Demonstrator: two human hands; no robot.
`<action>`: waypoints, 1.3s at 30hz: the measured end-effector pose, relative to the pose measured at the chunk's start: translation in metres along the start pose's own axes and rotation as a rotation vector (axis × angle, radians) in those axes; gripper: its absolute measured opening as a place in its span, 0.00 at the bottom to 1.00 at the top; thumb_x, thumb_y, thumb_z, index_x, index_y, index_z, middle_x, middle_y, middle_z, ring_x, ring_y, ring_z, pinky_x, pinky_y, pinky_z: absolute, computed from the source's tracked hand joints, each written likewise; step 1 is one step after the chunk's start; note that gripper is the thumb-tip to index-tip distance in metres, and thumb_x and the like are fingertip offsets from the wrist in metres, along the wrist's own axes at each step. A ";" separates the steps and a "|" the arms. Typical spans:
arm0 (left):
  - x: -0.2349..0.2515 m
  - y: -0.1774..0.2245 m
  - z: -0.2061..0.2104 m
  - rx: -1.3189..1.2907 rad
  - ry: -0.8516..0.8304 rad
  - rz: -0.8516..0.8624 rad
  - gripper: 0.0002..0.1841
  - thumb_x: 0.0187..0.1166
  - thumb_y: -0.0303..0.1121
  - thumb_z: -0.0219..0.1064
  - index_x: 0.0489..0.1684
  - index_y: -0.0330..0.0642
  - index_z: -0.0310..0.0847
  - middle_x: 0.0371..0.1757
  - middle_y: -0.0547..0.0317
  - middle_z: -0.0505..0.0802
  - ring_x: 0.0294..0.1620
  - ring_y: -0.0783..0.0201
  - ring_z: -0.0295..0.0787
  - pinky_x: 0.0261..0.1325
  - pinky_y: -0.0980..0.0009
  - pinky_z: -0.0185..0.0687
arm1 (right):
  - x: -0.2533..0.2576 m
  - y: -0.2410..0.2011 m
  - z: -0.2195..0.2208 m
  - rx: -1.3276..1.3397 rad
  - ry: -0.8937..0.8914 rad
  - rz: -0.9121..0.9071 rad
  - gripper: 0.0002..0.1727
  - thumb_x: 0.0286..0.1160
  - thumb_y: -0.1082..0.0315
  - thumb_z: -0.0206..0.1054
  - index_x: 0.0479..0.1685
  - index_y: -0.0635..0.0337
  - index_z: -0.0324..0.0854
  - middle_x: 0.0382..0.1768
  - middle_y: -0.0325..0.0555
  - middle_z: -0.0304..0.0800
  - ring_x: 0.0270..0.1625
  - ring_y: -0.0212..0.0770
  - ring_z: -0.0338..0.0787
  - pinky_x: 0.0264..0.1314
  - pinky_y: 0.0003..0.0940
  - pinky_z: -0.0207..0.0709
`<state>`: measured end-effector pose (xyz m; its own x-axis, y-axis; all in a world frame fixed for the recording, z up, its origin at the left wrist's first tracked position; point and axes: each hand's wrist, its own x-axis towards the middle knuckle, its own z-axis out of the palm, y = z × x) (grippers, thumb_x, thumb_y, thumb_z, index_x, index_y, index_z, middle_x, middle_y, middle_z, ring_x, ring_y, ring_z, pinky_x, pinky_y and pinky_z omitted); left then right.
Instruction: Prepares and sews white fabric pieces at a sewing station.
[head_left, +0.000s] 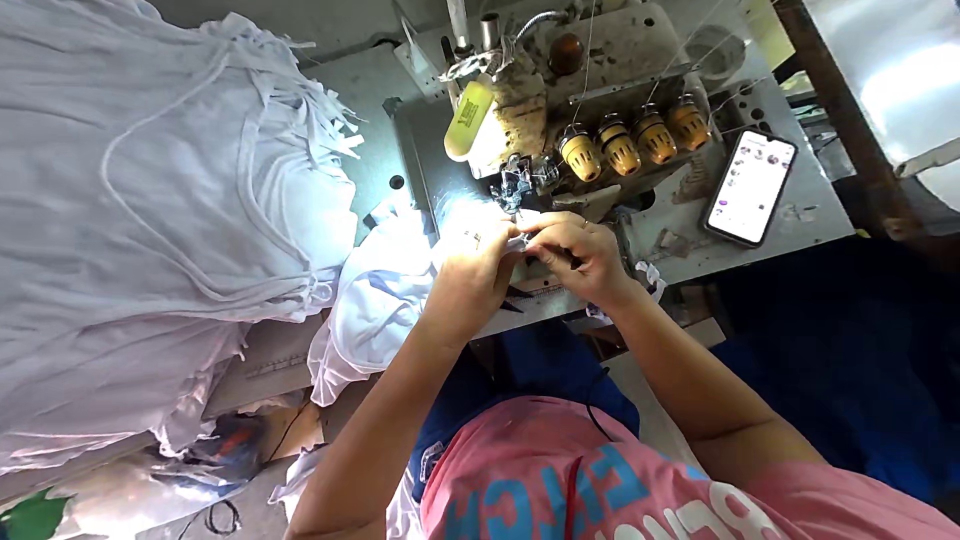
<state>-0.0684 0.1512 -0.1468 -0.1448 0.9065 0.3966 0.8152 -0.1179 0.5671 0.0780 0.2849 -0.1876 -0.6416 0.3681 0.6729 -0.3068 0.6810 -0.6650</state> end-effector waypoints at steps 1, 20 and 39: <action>0.000 0.000 0.000 -0.005 0.016 -0.017 0.07 0.80 0.26 0.66 0.48 0.33 0.86 0.55 0.44 0.92 0.60 0.54 0.89 0.65 0.62 0.83 | 0.000 0.001 -0.002 0.025 -0.010 -0.007 0.07 0.81 0.72 0.66 0.36 0.67 0.83 0.49 0.54 0.93 0.57 0.38 0.92 0.62 0.29 0.85; 0.000 0.000 -0.002 0.067 0.090 -0.075 0.04 0.77 0.28 0.70 0.37 0.40 0.90 0.38 0.55 0.94 0.42 0.60 0.90 0.49 0.60 0.82 | 0.006 -0.018 0.000 -0.042 0.026 0.144 0.07 0.81 0.73 0.65 0.39 0.70 0.82 0.32 0.47 0.88 0.33 0.25 0.85 0.38 0.15 0.79; 0.001 -0.003 -0.004 0.098 0.039 -0.055 0.08 0.81 0.31 0.67 0.41 0.44 0.94 0.48 0.55 0.96 0.53 0.55 0.90 0.58 0.54 0.80 | 0.019 -0.014 -0.030 -0.506 -0.431 0.042 0.23 0.63 0.76 0.66 0.60 0.55 0.91 0.31 0.51 0.91 0.29 0.51 0.90 0.25 0.46 0.79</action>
<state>-0.0732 0.1508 -0.1453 -0.2106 0.8940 0.3956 0.8563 -0.0265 0.5159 0.0913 0.3007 -0.1559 -0.9015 0.1863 0.3906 0.0248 0.9234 -0.3831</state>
